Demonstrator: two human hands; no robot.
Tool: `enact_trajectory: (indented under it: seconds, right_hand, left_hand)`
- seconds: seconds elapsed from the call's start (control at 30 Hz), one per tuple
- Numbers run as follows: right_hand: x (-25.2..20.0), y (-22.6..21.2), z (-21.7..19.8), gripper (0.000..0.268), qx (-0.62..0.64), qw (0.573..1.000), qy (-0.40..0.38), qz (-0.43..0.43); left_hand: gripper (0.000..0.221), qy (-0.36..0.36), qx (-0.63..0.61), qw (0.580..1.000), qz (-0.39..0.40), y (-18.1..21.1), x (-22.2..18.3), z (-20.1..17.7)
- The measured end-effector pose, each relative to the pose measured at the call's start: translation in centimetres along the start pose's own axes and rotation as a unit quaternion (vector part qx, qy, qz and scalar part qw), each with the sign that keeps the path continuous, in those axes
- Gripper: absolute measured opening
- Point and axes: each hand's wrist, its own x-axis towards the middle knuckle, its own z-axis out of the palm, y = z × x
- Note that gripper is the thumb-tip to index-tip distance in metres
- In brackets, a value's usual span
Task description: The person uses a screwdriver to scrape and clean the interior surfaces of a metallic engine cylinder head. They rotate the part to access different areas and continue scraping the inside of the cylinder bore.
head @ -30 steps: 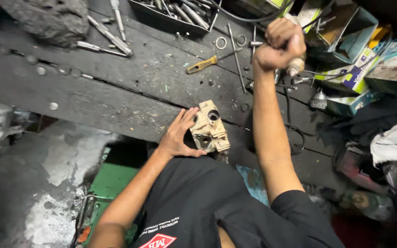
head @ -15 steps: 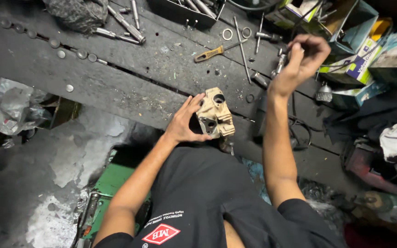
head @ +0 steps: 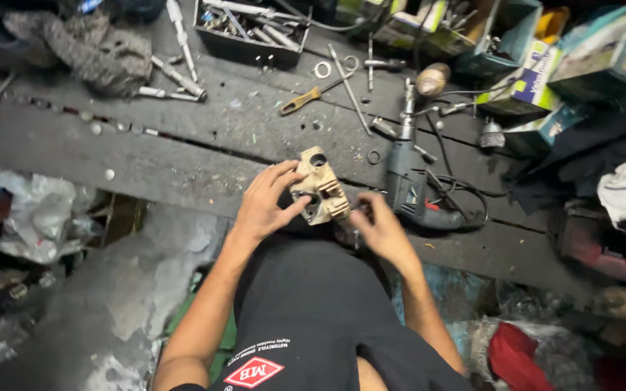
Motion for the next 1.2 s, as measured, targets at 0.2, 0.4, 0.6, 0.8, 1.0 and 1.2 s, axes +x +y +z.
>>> enact_trajectory:
  seconds: [0.2, 0.4, 0.6, 0.8, 1.0, 1.2]
  right_hand:
    - [-2.0, -1.5, 2.3, 0.064, -0.073, 0.991, 0.047, -0.105]
    - [-0.4, -3.9, 0.9, 0.06, -0.104, 0.993, -0.01, 0.061]
    - [3.5, -8.2, -1.3, 0.048, -0.209, 0.944, 0.154, -0.201]
    - [5.8, -10.8, -0.4, 0.032, -0.138, 0.92, 0.27, -0.249]
    - [4.0, -11.0, 2.6, 0.034, -0.088, 0.976, 0.079, -0.183]
    - [2.9, -9.1, 2.7, 0.04, -0.101, 0.956, 0.194, -0.197]
  left_hand:
    - [0.071, -0.064, -0.02, 0.998, 0.021, 2.1, 3.8, -1.7]
    - [0.071, -0.126, 0.009, 0.981, 0.144, 2.0, 7.0, -1.5]
    - [0.038, -0.112, 0.081, 0.99, 0.01, 1.7, 6.6, -3.4]
    - [0.056, -0.048, 0.19, 0.977, -0.083, 2.7, 4.3, -4.3]
    - [0.067, 0.055, 0.127, 0.981, -0.139, 3.1, 2.9, -3.3]
    - [0.069, 0.04, 0.178, 0.965, -0.189, 3.8, 3.2, -1.7]
